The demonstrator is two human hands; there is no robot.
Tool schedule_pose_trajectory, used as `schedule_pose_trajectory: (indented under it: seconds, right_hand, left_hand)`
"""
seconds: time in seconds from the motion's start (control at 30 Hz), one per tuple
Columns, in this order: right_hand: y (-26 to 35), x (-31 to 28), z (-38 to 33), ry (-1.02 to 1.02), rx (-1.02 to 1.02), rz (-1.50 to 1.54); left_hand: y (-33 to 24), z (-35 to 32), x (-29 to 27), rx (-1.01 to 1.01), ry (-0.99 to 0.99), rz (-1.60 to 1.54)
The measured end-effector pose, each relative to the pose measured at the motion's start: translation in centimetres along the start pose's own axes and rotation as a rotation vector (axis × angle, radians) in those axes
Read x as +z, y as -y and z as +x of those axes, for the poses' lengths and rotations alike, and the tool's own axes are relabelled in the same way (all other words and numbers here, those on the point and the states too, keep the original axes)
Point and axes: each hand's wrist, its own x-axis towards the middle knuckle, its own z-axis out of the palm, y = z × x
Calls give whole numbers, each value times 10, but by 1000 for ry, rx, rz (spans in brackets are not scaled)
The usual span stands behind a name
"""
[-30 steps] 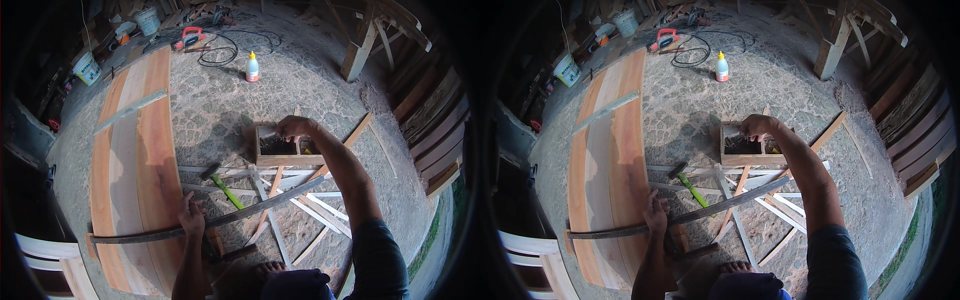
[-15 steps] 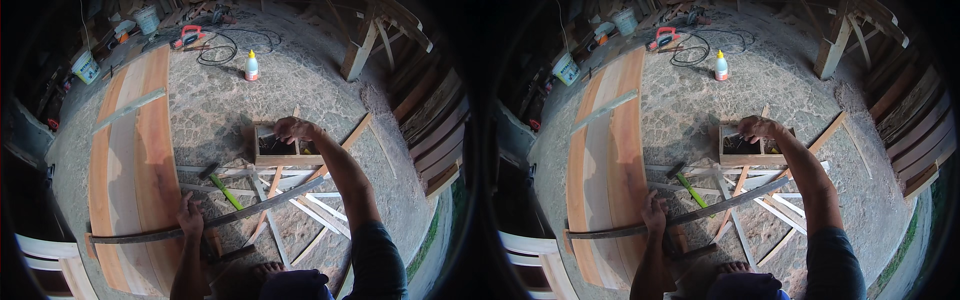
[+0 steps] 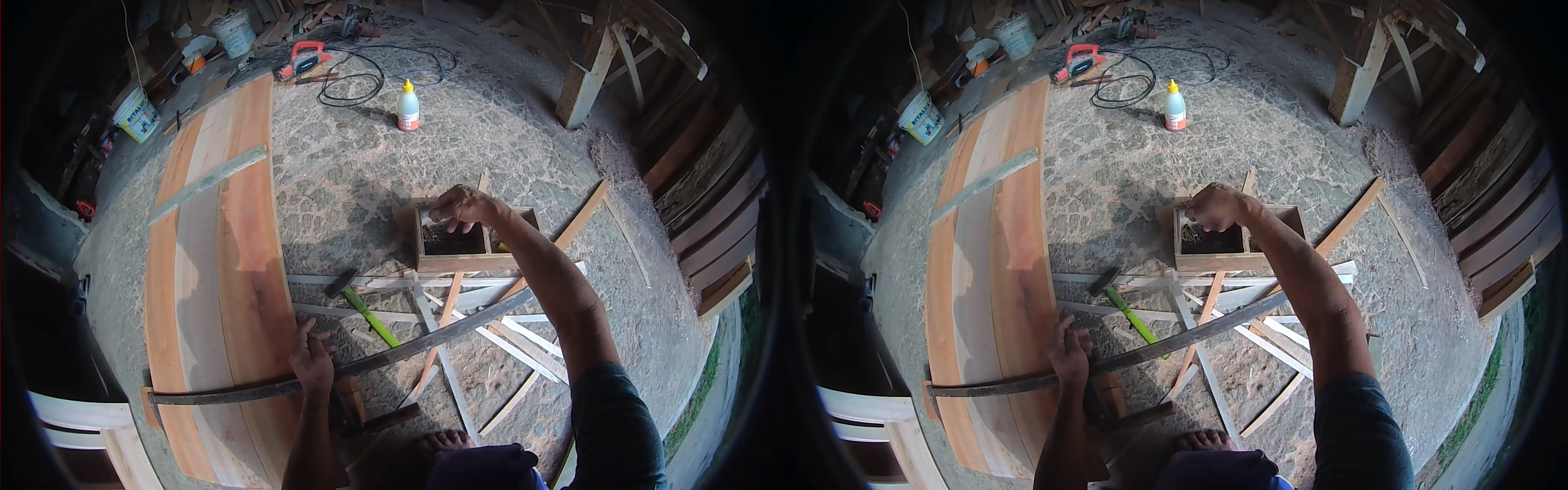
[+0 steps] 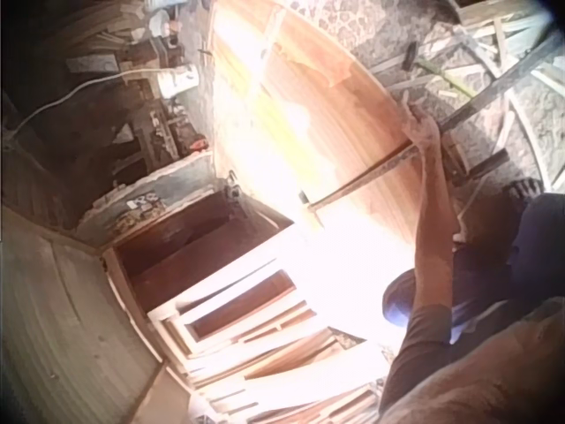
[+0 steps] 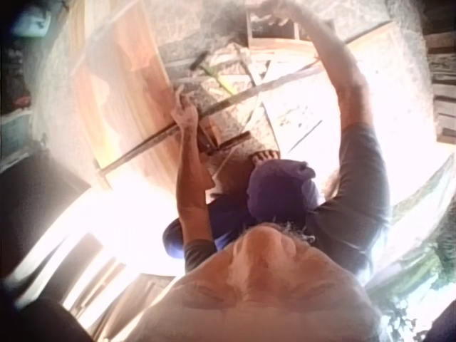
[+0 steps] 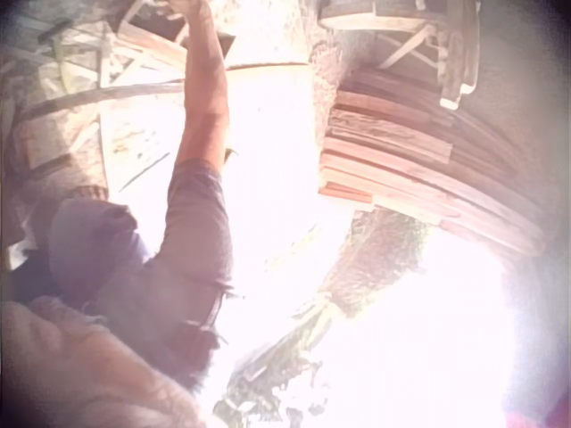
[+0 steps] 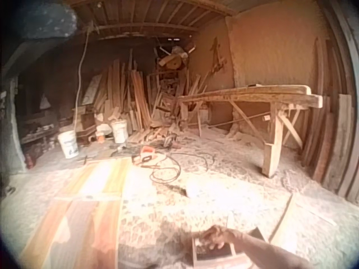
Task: The person applies glue to the edges of wood boards, joins them together on the floor, and uses a metal clamp and a hammer to secure a wooden crossbeam with nails.
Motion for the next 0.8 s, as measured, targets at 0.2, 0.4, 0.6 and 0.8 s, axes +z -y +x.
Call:
schedule_pose_trajectory:
  seconds: [0.2,0.4,0.6,0.8]
  right_hand:
    - [-16,-6,6,51,-78,133]
    - [-28,-10,9,-15,-207,205]
    - [-7,2,7,-58,-172,-247]
    - [-56,37,35,27,-112,-1005]
  left_hand:
    - [-4,1,0,-26,6,4]
    - [-5,1,1,-31,17,7]
    - [1,1,-3,-9,12,10]
    - [-6,1,1,-39,25,15]
